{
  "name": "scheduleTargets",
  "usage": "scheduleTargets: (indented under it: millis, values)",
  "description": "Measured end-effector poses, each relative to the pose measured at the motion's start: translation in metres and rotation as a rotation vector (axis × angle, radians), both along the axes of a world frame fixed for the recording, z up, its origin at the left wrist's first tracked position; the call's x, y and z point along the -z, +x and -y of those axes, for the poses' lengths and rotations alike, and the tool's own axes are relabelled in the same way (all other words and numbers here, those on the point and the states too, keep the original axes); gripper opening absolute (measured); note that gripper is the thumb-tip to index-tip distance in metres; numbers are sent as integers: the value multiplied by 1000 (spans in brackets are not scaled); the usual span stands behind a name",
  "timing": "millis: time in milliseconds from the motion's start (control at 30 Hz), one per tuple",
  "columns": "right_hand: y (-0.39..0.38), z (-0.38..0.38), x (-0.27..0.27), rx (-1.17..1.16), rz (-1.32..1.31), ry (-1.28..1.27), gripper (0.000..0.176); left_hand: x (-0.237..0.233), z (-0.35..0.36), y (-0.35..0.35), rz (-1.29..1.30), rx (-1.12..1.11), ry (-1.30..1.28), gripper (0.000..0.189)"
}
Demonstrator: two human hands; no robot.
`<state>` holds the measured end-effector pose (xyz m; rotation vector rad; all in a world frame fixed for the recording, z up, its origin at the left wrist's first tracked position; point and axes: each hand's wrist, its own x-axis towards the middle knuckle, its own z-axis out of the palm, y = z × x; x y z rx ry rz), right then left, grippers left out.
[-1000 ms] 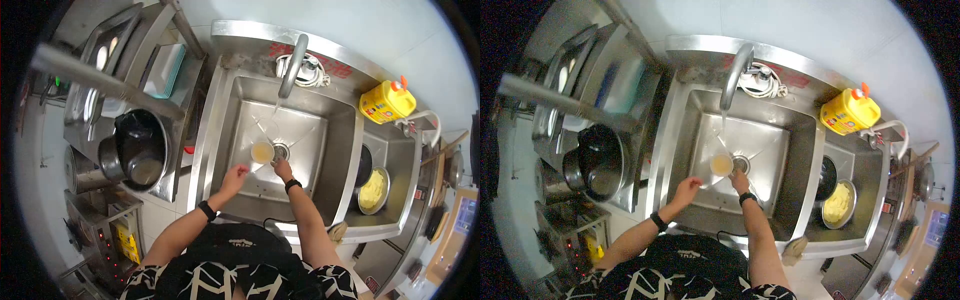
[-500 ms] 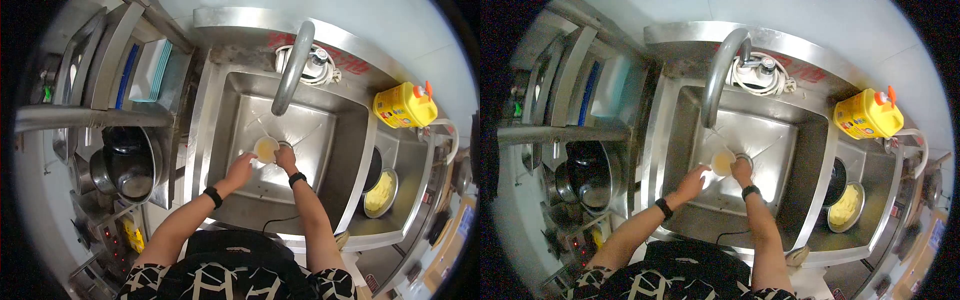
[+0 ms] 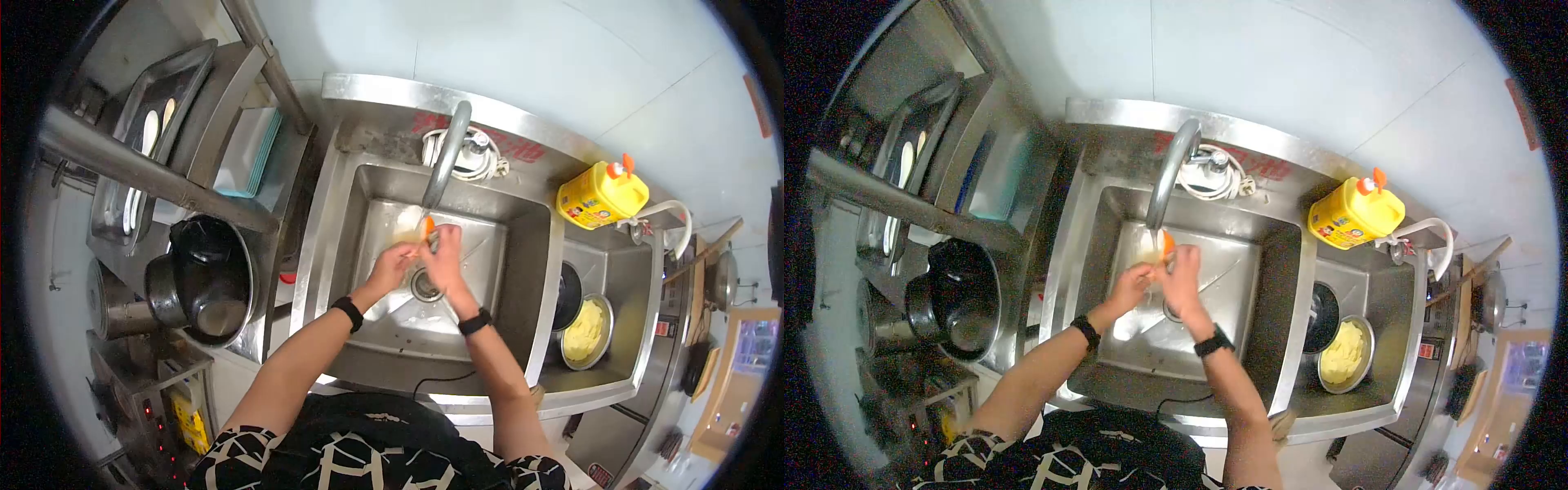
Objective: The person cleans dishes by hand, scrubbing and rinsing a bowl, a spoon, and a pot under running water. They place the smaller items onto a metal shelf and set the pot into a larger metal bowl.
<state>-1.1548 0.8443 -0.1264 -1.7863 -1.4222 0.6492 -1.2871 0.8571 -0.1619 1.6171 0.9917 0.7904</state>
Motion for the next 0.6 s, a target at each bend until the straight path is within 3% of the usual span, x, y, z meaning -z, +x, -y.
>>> scheduleTargets:
  millis: [33,67,133,267,333,367,433,500,533,567,600]
  values:
    - [-8,4,-2,-15,133,267,23,0,-3,-2,8,4,12,28]
    - [-13,8,-9,-12,139,276,23,-3,-6,-5,159,-9,-182,29]
    - [-20,17,-20,-438,232,224,35,-7,-2,-8,434,-51,-495,29]
    - [17,-19,-8,-583,363,131,45,-53,0,-19,498,-116,-781,28]
    - [33,-32,3,-403,-885,-157,44,-69,3,-24,639,-9,-822,29]
    - [27,-28,-9,-404,-881,-151,44,-71,4,-27,641,-3,-817,29]
    - [0,-8,-43,260,-1246,-285,43,-72,8,-26,732,-50,-847,30]
    - [-8,-2,75,37,-1362,-6,42,-56,14,-20,766,-153,-805,29]
    - [-28,7,58,14,-1194,73,43,-69,17,-13,826,-171,-776,28]
    - [-42,13,23,-4,-671,98,43,-53,21,-14,833,-247,-776,28]
    - [-55,18,-13,59,-143,110,42,-32,23,-14,682,-231,-651,28]
